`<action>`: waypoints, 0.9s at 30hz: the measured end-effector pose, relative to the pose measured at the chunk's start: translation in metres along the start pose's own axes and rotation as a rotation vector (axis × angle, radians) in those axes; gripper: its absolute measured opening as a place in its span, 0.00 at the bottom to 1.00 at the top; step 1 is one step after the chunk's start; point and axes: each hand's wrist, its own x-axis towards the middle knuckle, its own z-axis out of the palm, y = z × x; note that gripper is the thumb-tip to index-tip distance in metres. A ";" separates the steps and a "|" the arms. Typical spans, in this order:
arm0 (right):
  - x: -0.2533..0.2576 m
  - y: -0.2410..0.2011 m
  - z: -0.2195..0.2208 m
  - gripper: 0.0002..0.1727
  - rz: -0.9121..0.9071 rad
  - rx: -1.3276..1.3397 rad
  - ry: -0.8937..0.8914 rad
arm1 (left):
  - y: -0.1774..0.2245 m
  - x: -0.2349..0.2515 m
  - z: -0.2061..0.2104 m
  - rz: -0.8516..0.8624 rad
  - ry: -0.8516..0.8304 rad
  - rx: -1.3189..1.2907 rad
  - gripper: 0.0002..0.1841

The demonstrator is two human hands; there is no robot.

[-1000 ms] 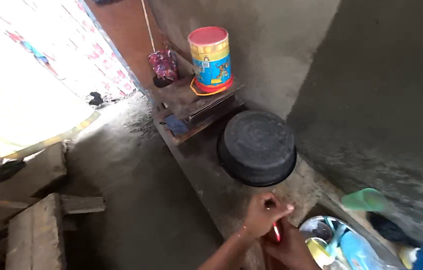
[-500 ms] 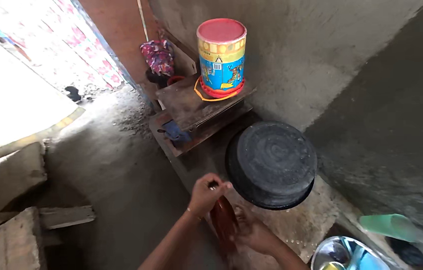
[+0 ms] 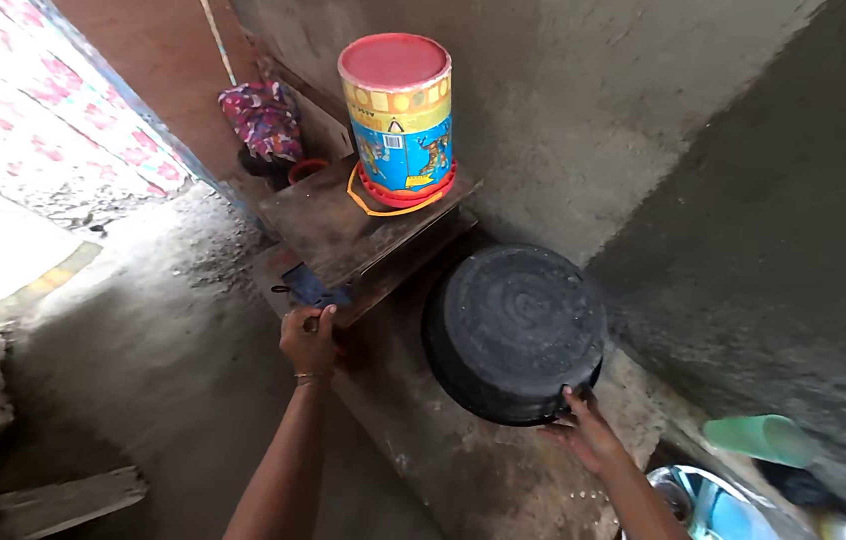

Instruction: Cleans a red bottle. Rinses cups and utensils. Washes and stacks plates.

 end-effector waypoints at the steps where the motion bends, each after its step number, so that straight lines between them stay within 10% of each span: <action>1: 0.001 0.001 0.010 0.48 -0.013 -0.006 -0.011 | -0.002 0.002 0.000 0.013 -0.012 0.011 0.17; 14: 0.027 -0.001 0.056 0.51 0.012 -0.056 -0.145 | -0.009 0.005 -0.021 0.131 -0.292 0.048 0.23; 18: 0.028 0.023 -0.025 0.26 0.003 0.027 -0.146 | -0.012 0.000 -0.020 -0.004 -0.326 -0.016 0.35; 27: -0.021 0.099 -0.296 0.17 -0.115 0.710 0.462 | 0.059 -0.056 -0.035 -0.147 0.018 -0.040 0.46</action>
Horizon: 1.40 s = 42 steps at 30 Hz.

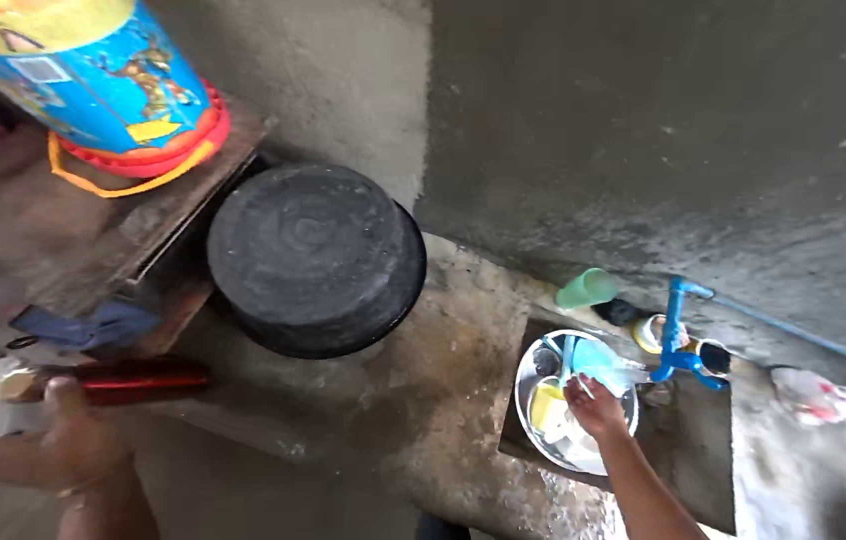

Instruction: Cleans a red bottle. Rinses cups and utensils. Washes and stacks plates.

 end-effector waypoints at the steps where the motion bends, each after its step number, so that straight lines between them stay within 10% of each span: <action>1: 0.006 -0.016 -0.015 0.18 -0.046 0.066 0.012 | 0.008 -0.019 0.003 0.074 0.002 -0.030 0.44; 10: 0.087 -0.079 -0.045 0.18 0.027 0.427 -0.300 | 0.116 -0.345 0.075 0.169 -0.909 -0.108 0.30; 14: 0.100 -0.080 -0.042 0.25 0.115 -0.159 -0.417 | 0.169 -0.463 0.116 0.191 -1.306 0.071 0.27; 18: 0.104 -0.100 -0.067 0.16 -0.211 -0.831 -0.431 | 0.186 -0.539 0.181 0.054 -1.490 0.373 0.41; 23: 0.148 -0.202 -0.099 0.37 -0.650 -1.336 -0.250 | 0.203 -0.575 0.230 -0.026 -1.436 0.754 0.42; 27: 0.186 -0.252 -0.093 0.47 -0.618 -1.658 -0.148 | 0.196 -0.587 0.228 -0.070 -1.303 0.703 0.41; 37: 0.192 -0.235 -0.067 0.40 -0.495 -1.867 -0.172 | 0.189 -0.600 0.221 -0.121 -1.282 0.739 0.40; 42: 0.193 -0.231 -0.067 0.45 -0.428 -1.830 -0.253 | 0.228 -0.603 0.221 0.005 -0.842 0.087 0.31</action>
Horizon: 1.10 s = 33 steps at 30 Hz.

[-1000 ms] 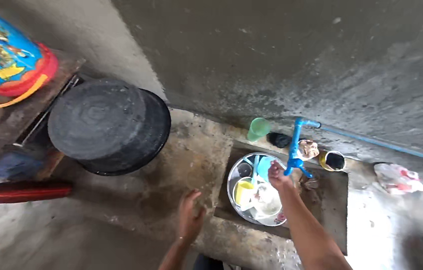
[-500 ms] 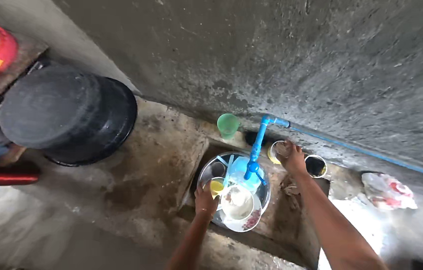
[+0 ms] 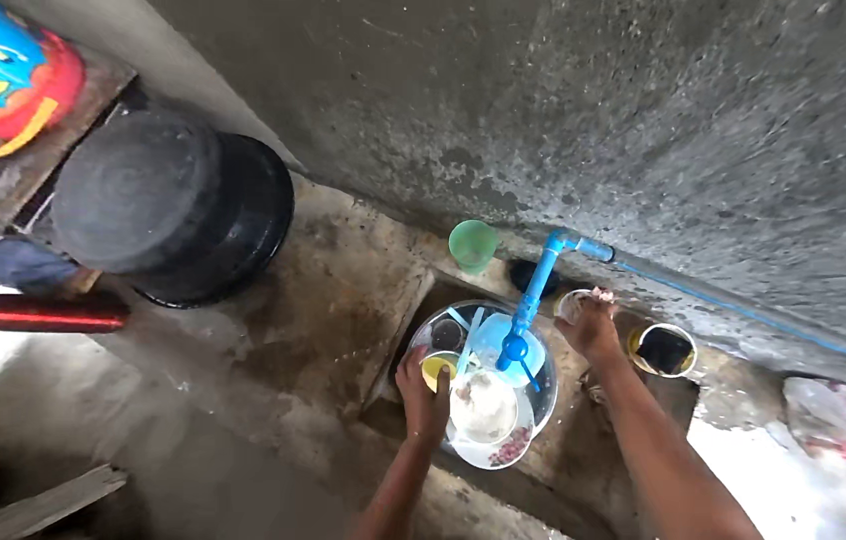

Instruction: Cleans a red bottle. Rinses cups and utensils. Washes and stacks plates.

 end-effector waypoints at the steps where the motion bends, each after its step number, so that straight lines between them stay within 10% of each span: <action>1: 0.000 -0.001 0.002 0.46 0.018 0.006 0.009 | 0.018 -0.002 0.000 0.127 0.105 -0.132 0.31; 5: 0.004 -0.003 0.002 0.47 0.069 -0.052 0.025 | 0.114 -0.011 -0.003 0.500 0.142 -0.358 0.37; 9: 0.005 -0.004 0.001 0.50 0.071 -0.028 0.038 | 0.149 -0.009 0.015 0.471 0.120 -0.062 0.35; 16: 0.008 -0.001 0.010 0.38 -0.020 0.033 0.095 | 0.072 0.011 -0.019 0.389 -0.148 -0.225 0.40; 21: 0.018 0.006 0.003 0.33 -0.123 0.050 0.022 | -0.016 0.011 -0.003 -0.312 -0.438 0.383 0.38; 26: 0.015 0.059 0.001 0.29 -0.157 0.879 0.024 | -0.044 0.008 -0.001 -0.289 -0.584 0.415 0.25; 28: -0.010 0.062 -0.002 0.21 -0.125 1.219 -0.031 | -0.041 0.004 -0.013 -0.193 -0.527 0.229 0.25; 30: -0.046 0.052 0.001 0.33 -0.087 1.440 -0.136 | -0.037 -0.004 -0.020 -0.186 -0.445 -0.045 0.25; 33: -0.101 0.035 0.032 0.28 -0.127 1.675 -0.247 | -0.010 -0.020 -0.015 -0.448 -0.429 -0.555 0.26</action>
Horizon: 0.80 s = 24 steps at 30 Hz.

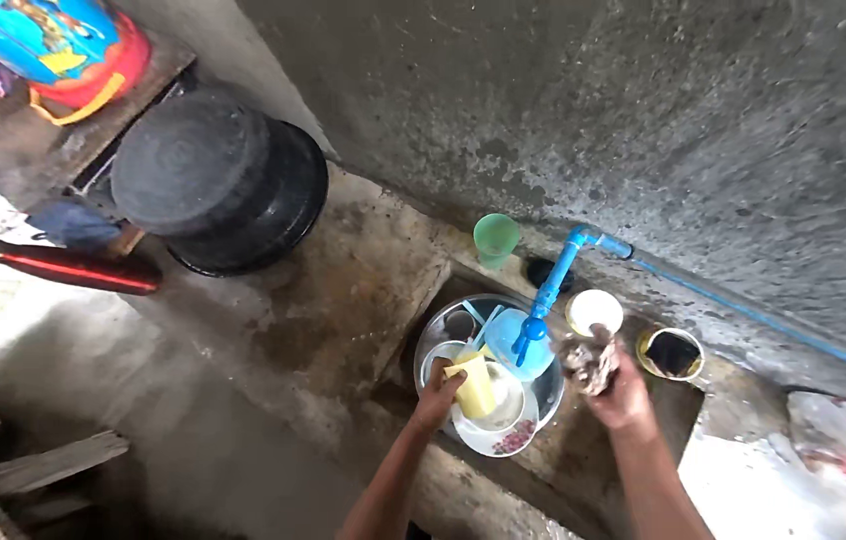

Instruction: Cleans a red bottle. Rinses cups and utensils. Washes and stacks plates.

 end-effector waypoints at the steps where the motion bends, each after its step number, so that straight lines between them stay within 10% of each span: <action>1: -0.016 0.016 0.013 0.22 -0.030 0.009 -0.012 | 0.004 -0.005 0.011 -0.078 -0.024 -0.137 0.28; 8: -0.066 0.119 0.076 0.24 -0.713 -1.120 -0.030 | -0.007 -0.012 0.075 0.080 -0.055 -0.475 0.31; 16: -0.036 0.065 0.072 0.16 -0.339 -0.813 -0.004 | -0.013 -0.029 0.079 0.008 -0.146 -0.515 0.34; 21: -0.060 0.121 0.064 0.32 -0.658 -1.468 -0.071 | -0.017 -0.028 0.074 0.101 -0.095 -0.442 0.33; 24: -0.057 0.120 0.061 0.27 -0.656 -1.372 -0.058 | -0.020 -0.037 0.070 0.097 -0.133 -0.394 0.33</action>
